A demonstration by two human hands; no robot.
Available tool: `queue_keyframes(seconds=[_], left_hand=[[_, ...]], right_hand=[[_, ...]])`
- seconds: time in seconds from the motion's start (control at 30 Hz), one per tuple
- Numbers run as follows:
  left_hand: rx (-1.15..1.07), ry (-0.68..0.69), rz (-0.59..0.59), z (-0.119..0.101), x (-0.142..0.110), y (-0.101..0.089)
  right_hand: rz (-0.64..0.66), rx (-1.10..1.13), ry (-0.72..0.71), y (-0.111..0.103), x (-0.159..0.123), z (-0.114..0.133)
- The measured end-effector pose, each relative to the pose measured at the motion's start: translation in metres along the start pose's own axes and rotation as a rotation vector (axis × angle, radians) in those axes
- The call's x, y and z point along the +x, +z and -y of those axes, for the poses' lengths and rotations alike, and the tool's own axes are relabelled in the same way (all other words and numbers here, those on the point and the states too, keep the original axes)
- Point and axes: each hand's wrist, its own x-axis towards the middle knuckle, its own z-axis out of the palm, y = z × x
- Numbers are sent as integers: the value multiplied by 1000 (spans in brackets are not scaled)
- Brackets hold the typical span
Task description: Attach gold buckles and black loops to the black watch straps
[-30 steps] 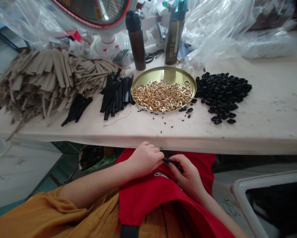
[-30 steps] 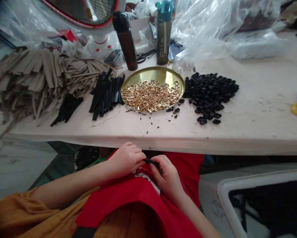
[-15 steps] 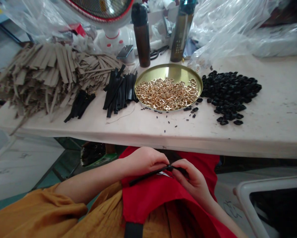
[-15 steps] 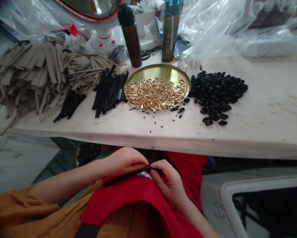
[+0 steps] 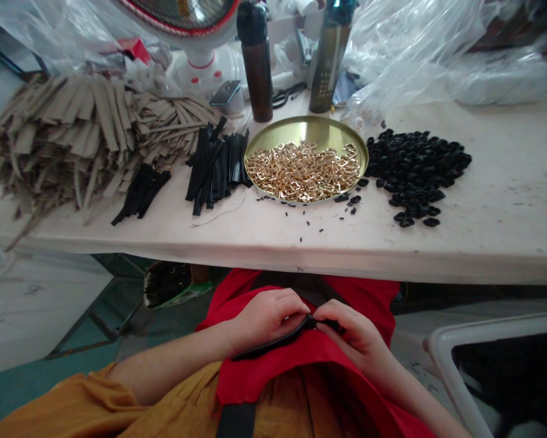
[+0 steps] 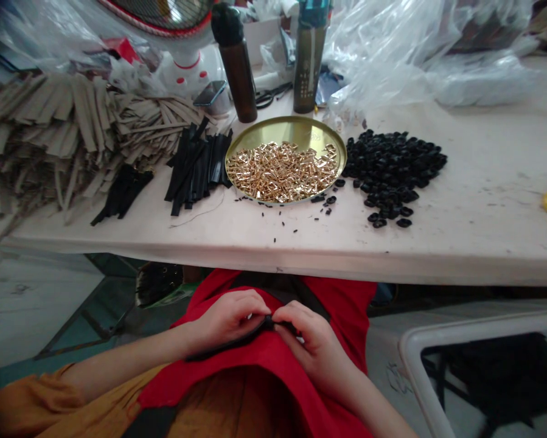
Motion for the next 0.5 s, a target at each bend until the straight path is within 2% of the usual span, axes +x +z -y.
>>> queue_keyframes(seconds=[0.13, 0.3, 0.4, 0.5], left_hand=[[-24, 0, 102, -4, 2, -7], [160, 51, 140, -9, 3, -19], [219, 81, 149, -10, 2, -18], [193, 37, 150, -11, -1, -10]], right_hand=[[-27, 67, 2, 2, -4, 3], [-59, -15, -11, 5, -3, -2], [-38, -35, -24, 3, -2, -2], [-10, -28, -11, -1, -4, 3]])
